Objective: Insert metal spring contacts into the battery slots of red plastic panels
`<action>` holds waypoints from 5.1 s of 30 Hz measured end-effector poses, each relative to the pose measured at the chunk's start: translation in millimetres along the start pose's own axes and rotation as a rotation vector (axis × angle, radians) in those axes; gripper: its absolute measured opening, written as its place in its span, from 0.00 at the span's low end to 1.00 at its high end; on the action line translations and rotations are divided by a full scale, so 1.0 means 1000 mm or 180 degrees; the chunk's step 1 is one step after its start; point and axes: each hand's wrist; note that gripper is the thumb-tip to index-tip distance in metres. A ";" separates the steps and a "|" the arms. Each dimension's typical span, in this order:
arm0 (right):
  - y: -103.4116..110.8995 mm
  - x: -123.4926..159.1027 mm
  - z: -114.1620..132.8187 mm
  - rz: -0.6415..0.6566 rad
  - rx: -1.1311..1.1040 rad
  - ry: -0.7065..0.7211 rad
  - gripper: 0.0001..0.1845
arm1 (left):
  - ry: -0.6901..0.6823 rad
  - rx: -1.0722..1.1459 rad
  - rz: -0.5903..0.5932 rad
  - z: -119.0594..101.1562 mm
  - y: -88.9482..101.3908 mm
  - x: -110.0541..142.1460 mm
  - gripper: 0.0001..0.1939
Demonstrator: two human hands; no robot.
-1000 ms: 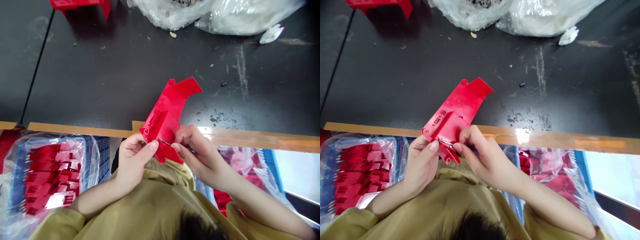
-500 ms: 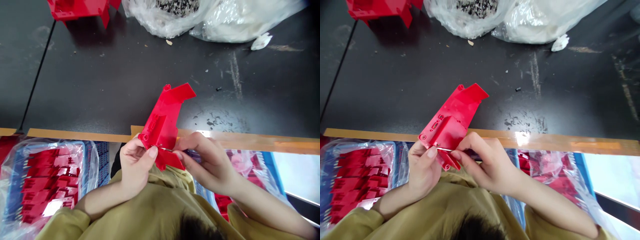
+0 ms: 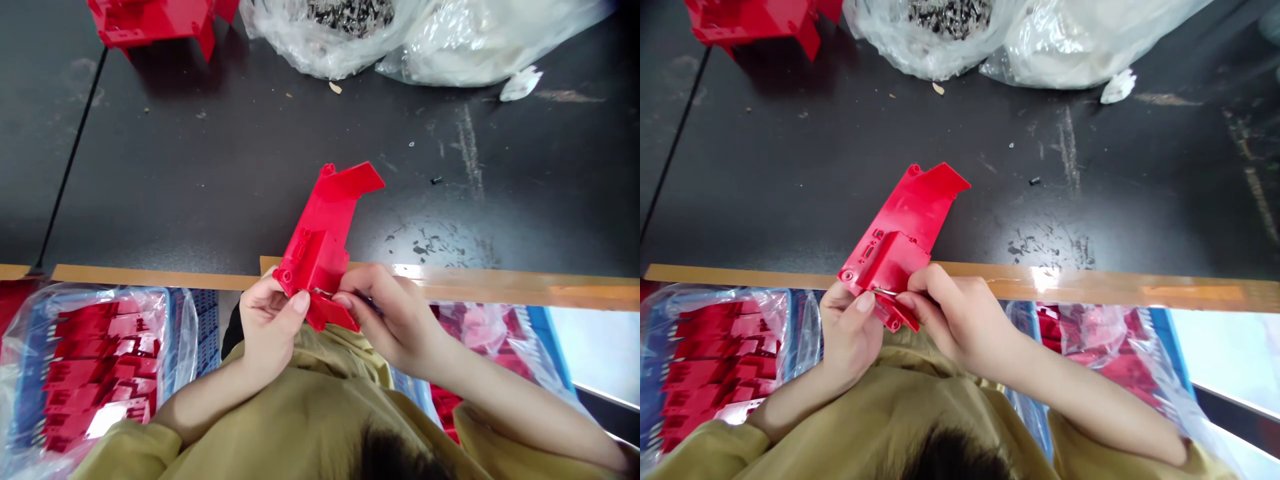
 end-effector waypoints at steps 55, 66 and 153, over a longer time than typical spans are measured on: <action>0.007 -0.008 -0.030 0.0433 0.0070 0.0719 0.11 | -0.0088 -0.0110 0.0118 0.006 -0.001 0.001 0.09; 0.009 -0.009 -0.025 0.0463 -0.0246 0.0499 0.09 | -0.0135 -0.0150 0.0170 0.009 0.003 0.001 0.10; 0.025 0.039 -0.004 0.0036 -0.1081 -0.1365 0.14 | -0.0281 -0.0225 -0.0211 0.008 -0.006 0.001 0.12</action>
Point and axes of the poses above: each hand's wrist, its own x-axis away from the middle knuckle, its own y-axis out of the back of the hand, z = x × y, and after that the axes turned 6 degrees about y, right-handed
